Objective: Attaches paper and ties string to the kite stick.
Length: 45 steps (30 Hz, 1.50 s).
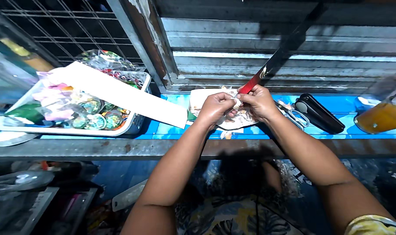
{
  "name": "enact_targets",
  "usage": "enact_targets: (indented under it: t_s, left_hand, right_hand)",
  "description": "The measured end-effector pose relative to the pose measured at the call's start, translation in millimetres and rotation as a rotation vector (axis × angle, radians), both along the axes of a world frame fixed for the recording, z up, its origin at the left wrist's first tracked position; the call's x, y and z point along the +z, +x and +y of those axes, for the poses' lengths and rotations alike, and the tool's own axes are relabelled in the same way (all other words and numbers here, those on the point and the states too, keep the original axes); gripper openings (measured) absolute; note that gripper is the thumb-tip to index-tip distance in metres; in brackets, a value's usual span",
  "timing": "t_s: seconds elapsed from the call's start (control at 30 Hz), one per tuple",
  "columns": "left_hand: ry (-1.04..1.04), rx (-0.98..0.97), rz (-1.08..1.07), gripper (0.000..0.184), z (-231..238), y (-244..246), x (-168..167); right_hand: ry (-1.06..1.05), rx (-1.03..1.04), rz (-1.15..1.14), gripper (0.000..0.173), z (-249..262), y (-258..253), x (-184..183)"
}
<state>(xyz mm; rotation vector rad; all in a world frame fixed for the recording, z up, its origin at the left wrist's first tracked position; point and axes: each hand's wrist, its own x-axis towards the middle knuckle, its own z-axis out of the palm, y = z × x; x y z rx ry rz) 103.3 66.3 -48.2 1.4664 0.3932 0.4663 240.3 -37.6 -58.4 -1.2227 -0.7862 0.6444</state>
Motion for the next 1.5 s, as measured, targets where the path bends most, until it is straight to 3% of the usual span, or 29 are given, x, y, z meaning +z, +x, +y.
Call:
enact_targets:
  t_s: [0.2,0.4,0.53,0.57,0.67,0.73,0.83,0.9,0.97,1.1,1.17,1.3,1.5]
  left_hand:
    - [0.014,0.017,0.024,0.008,1,1,0]
    - [0.001,0.023,0.03,0.01,2,1,1]
    - [0.028,0.025,0.033,0.011,3,0,0]
    - [0.027,0.025,0.025,0.011,4,0,-1]
    - [0.018,0.028,0.011,0.011,5,1,-2]
    - [0.016,0.04,0.02,0.012,2,2,-1]
    - [0.009,0.037,0.034,0.009,0,0,2]
    - [0.018,0.035,0.032,0.009,1,-1,3]
    - [0.021,0.04,0.02,0.009,2,-2,3]
    - [0.025,0.049,0.021,0.007,3,-1,3]
    - [0.016,0.055,0.037,0.006,3,0,5]
    - [0.012,0.047,0.031,0.005,3,-2,6]
    - [0.065,0.023,-0.031,0.007,4,-3,4]
  right_hand:
    - [-0.016,0.042,0.011,0.021,-1,0,0]
    - [-0.073,0.09,0.05,0.053,-7,9,15]
    - [-0.07,-0.113,-0.114,0.037,-30,34,28]
    - [-0.08,-0.236,-0.232,0.043,-44,43,27]
    - [-0.303,-0.608,-0.745,0.048,-110,73,16]
    - [-0.59,-0.647,-0.935,0.05,-155,90,9]
    - [-0.932,-0.503,-0.896,0.07,-189,105,0]
    - [-1.049,-0.439,-0.846,0.087,-193,112,-13]
    - [-1.109,-0.438,-0.819,0.093,-191,119,-23]
    - [-1.041,-0.56,-0.733,0.073,-186,125,-21]
    - [-0.878,-0.607,-0.66,0.069,-183,113,-7]
    - [-0.557,-0.347,-0.55,0.076,-160,58,27]
    - [-0.58,-0.009,-0.633,0.085,-107,24,35]
